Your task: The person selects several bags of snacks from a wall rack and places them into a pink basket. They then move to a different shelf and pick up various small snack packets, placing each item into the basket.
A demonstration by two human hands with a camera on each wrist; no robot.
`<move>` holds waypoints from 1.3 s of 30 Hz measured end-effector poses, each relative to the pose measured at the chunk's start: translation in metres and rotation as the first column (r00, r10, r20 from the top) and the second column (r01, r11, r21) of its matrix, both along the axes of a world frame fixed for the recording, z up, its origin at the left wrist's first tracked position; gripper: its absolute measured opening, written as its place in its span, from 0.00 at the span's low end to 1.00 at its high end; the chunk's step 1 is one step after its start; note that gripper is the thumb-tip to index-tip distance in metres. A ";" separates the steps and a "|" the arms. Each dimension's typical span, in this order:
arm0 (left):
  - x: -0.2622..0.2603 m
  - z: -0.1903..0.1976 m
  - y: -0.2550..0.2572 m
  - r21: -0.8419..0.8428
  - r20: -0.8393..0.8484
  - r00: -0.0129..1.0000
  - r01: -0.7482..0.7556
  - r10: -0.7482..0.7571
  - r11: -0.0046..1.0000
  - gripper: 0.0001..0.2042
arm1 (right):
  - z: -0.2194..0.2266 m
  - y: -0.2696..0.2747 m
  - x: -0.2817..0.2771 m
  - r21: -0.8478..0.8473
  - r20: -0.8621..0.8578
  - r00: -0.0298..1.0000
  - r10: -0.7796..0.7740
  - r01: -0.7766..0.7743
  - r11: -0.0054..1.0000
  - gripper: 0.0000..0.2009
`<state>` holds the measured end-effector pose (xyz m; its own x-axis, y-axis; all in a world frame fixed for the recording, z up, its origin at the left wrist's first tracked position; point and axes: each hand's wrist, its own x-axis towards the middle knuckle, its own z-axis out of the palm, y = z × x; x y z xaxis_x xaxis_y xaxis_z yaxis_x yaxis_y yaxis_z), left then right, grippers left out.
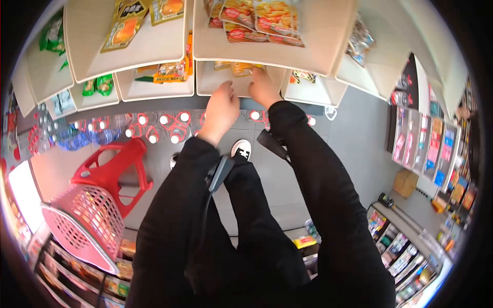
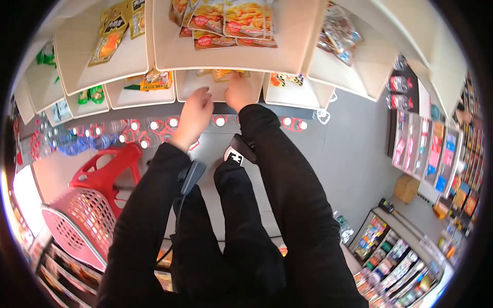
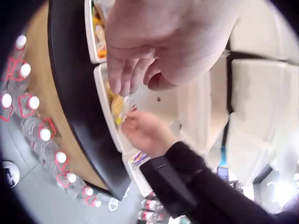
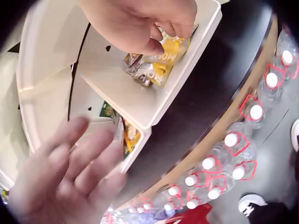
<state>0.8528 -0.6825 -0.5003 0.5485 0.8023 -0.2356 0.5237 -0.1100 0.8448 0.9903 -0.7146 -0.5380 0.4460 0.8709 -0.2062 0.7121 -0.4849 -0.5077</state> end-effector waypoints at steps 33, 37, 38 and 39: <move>-0.267 0.088 -0.116 -0.606 0.246 0.712 -0.416 0.658 0.678 0.02 | 0.122 -0.079 -0.183 -0.173 -0.914 0.402 -0.058 -0.255 0.951 0.08; -0.367 0.171 -0.123 -0.419 0.176 0.577 -0.689 0.798 0.591 0.03 | 0.161 -0.060 -0.302 -0.023 -0.967 0.247 0.062 -0.327 0.945 0.07; -0.390 0.189 -0.124 -0.367 0.172 0.542 -0.740 0.822 0.564 0.03 | 0.167 -0.056 -0.329 0.033 -0.961 0.243 0.129 -0.364 0.931 0.07; -0.412 0.208 -0.123 -0.307 0.151 0.517 -0.786 0.843 0.537 0.04 | 0.176 -0.051 -0.357 0.086 -0.959 0.216 0.186 -0.405 0.910 0.07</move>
<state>0.4405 -0.8056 -0.2924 -0.2673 0.8835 -0.3847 0.0705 0.4161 0.9066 0.6334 -0.7655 -0.3622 -0.4398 0.7996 -0.4089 -0.1010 -0.4965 -0.8622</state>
